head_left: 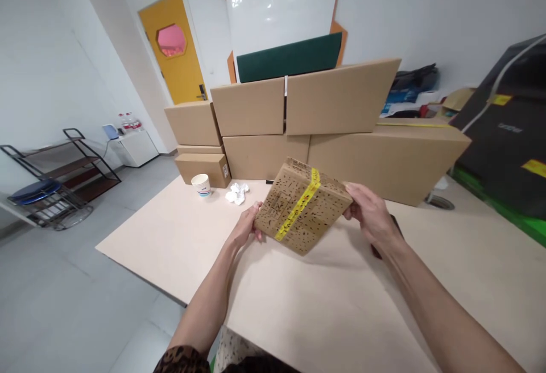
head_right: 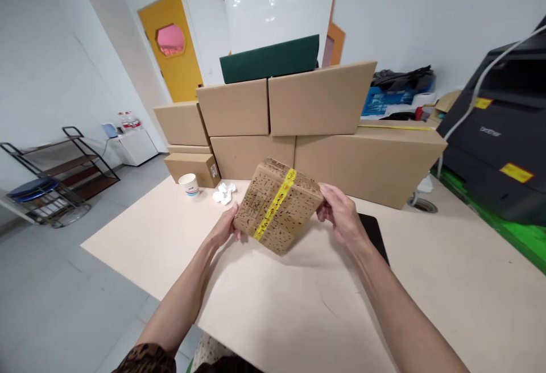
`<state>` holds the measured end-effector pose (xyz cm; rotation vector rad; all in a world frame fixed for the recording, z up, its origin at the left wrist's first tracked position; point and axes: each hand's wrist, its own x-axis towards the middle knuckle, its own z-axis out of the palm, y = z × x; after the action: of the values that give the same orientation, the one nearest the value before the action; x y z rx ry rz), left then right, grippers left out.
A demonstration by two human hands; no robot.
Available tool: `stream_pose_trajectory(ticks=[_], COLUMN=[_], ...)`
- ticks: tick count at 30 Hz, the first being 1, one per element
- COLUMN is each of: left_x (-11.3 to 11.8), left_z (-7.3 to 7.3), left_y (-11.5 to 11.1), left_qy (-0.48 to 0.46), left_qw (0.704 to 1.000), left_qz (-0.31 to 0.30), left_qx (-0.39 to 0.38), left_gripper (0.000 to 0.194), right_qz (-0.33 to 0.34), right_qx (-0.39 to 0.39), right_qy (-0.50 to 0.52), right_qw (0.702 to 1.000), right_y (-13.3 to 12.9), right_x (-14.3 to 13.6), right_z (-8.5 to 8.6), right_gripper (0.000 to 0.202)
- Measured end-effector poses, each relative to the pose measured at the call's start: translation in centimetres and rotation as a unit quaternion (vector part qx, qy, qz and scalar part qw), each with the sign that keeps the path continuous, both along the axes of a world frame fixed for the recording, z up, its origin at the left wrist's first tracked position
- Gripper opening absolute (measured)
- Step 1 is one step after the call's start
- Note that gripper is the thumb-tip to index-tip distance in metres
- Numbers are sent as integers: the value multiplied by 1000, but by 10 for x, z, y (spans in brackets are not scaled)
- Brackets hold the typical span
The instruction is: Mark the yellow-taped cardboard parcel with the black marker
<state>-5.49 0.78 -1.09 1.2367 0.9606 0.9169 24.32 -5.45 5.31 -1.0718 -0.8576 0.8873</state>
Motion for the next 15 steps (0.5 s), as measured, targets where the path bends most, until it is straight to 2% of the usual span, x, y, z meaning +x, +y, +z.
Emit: stream_pose_trajectory(ticks=[3, 6, 9, 15], left_x=[-2, -5, -6, -11], left_z=[1, -1, -7, -11], left_y=[-1, -1, 2, 8], left_qy=[-42, -76, -105, -146], left_qw=[998, 994, 989, 983], left_qz=[-46, -59, -69, -91], left_qx=[-26, -58, -83, -58], left_gripper=[87, 74, 62, 59], right_qz=[44, 60, 77, 63], right_qx=[-24, -37, -55, -46], right_qy=[66, 103, 107, 80], right_qw=[997, 992, 990, 994], right_y=[7, 10, 12, 13], right_x=[6, 9, 11, 14], right_z=[-4, -6, -7, -9], right_gripper=[48, 47, 49, 55])
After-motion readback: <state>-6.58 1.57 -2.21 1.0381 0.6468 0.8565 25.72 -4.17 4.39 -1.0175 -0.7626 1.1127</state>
